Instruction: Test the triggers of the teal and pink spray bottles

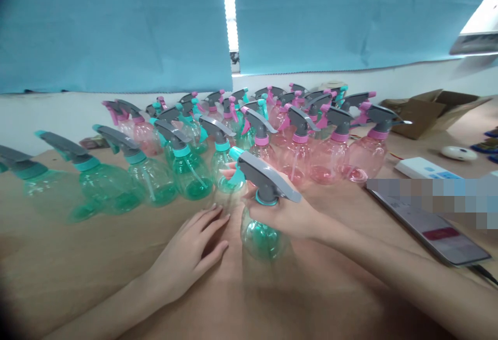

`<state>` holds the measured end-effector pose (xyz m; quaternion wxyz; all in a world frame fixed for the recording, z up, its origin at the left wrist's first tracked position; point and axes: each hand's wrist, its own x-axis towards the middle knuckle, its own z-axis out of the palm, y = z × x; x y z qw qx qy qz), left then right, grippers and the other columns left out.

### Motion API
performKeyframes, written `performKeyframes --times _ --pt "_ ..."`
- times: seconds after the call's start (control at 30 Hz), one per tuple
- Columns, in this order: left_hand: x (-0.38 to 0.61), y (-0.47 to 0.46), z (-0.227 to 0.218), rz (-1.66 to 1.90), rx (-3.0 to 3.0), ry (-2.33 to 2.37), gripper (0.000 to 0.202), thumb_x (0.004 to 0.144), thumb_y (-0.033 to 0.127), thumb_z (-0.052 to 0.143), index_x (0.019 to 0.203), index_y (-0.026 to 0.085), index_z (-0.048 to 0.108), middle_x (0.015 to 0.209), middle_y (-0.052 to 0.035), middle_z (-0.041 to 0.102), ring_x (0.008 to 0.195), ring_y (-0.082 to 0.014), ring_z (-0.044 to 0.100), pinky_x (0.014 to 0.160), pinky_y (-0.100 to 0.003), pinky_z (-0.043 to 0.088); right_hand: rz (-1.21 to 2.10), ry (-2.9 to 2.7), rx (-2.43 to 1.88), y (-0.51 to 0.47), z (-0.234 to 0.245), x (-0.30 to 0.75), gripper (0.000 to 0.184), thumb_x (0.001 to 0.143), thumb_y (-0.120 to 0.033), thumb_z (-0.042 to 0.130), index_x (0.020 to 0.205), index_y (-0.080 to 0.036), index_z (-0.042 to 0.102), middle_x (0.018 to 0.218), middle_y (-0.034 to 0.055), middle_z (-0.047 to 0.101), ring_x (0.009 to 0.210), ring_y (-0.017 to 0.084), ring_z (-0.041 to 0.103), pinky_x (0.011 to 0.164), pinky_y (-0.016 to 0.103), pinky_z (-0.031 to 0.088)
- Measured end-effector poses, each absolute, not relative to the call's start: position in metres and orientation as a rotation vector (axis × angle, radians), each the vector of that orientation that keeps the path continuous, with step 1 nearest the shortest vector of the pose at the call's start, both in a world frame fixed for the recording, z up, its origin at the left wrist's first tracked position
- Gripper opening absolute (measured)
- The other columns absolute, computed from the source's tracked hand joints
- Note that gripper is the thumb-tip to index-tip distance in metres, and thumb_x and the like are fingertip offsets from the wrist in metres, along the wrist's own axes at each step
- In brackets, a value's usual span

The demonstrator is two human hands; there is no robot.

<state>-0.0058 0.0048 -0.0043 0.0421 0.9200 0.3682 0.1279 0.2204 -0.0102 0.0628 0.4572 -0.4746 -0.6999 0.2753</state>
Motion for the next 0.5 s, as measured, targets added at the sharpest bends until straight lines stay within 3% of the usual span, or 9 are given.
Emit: performKeyframes --times 0.17,0.33,0.5 --pt "-0.006 0.005 -0.005 0.425 2.811 1.126 0.038 0.094 0.034 0.05 0.127 0.017 0.054 0.134 -0.0129 0.054 0.128 -0.0311 0.044 0.102 -0.05 0.04 0.758 -1.76 -1.174 -0.01 0.064 0.222 0.012 0.067 -0.015 0.051 0.075 -0.024 0.055 0.072 -0.0009 0.063 0.074 0.017 0.063 0.067 0.031 0.052" --pt "-0.006 0.005 -0.005 0.409 2.83 1.128 0.038 0.093 0.033 0.05 0.127 0.016 0.055 0.134 -0.0143 0.054 0.127 -0.0313 0.045 0.102 -0.051 0.04 0.724 -1.773 -1.159 -0.012 0.07 0.222 0.011 0.067 -0.018 0.049 0.075 -0.025 0.054 0.064 -0.0026 0.058 0.056 0.014 0.055 0.052 0.027 0.047" --pt "-0.006 0.005 -0.003 0.404 2.835 1.13 0.037 0.093 0.033 0.051 0.126 0.015 0.055 0.134 -0.0143 0.054 0.127 -0.0306 0.045 0.102 -0.049 0.04 0.785 -1.707 -1.144 -0.013 0.072 0.221 0.013 0.064 -0.019 0.052 0.075 -0.024 0.055 0.065 -0.0024 0.059 0.06 0.015 0.058 0.055 0.027 0.049"
